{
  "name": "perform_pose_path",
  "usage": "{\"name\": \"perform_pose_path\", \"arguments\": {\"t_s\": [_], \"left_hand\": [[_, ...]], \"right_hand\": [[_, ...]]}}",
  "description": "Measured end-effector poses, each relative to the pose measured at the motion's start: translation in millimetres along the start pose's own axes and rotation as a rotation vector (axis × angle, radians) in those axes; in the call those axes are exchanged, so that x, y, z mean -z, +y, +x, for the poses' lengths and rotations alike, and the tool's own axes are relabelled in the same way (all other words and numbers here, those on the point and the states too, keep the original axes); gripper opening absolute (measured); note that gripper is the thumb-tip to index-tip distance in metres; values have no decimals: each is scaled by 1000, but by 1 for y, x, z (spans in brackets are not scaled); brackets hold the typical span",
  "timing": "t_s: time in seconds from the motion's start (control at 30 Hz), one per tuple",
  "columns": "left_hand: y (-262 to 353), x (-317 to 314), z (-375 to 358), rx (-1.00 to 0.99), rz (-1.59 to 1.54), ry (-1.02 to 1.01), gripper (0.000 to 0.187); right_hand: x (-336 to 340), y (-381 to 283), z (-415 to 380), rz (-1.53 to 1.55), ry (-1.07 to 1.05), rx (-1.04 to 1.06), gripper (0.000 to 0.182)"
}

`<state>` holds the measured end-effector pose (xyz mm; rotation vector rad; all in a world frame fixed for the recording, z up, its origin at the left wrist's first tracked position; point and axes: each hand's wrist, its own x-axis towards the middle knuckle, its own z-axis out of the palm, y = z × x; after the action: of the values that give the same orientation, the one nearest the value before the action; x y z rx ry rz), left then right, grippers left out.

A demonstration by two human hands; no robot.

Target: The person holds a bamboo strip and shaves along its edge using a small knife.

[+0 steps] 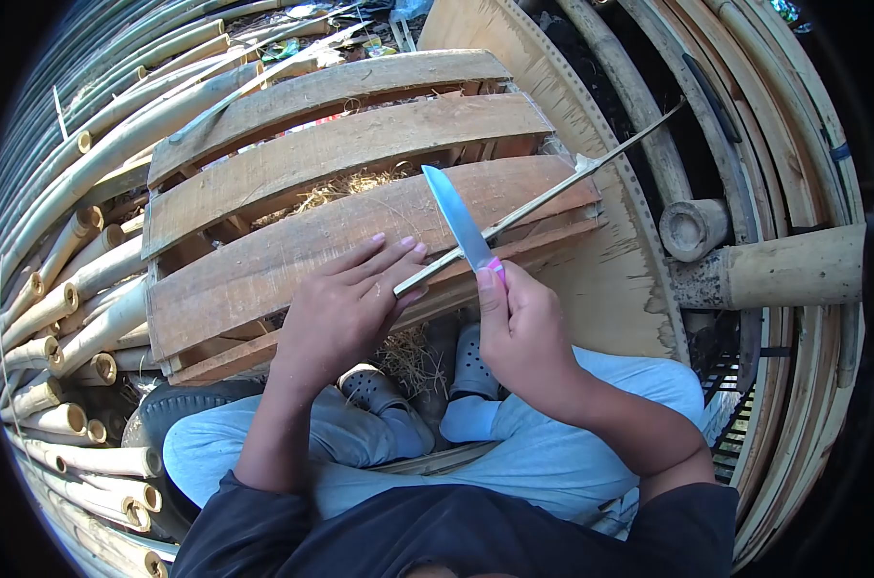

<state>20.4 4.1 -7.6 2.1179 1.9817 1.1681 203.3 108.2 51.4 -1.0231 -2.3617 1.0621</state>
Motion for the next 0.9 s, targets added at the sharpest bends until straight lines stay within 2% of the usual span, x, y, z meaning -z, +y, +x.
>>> {"name": "perform_pose_path", "arguments": {"t_s": [0.17, 0.3, 0.4, 0.5, 0.63, 0.67, 0.7, 0.77, 0.8, 0.9], "left_hand": [[2, -1, -1, 19, 8, -7, 29], [-2, 0, 1, -40, 3, 6, 30], [0, -1, -1, -14, -6, 9, 30], [0, -1, -1, -6, 15, 10, 30], [-2, -1, -1, -30, 20, -16, 35], [-1, -1, -1, -20, 20, -16, 37], [-1, -1, -2, -15, 18, -17, 37], [-1, -1, -2, -20, 23, -13, 40], [0, -1, -1, -21, 22, -13, 40], [1, -1, 0, -16, 0, -2, 41]], "right_hand": [[24, 20, 34, -49, 134, -88, 35], [1, -4, -3, 80, -148, 4, 34], [13, 10, 22, -7, 57, -56, 36], [8, 8, 19, -9, 63, -67, 36], [10, 11, 15, -32, -23, 49, 35], [15, 17, 27, -11, 84, -27, 35], [16, 14, 26, -12, 80, -30, 35], [18, 5, 28, -37, 64, -96, 36], [12, 3, 15, -57, -19, -8, 38], [24, -2, 21, -40, -124, -24, 40]]}}
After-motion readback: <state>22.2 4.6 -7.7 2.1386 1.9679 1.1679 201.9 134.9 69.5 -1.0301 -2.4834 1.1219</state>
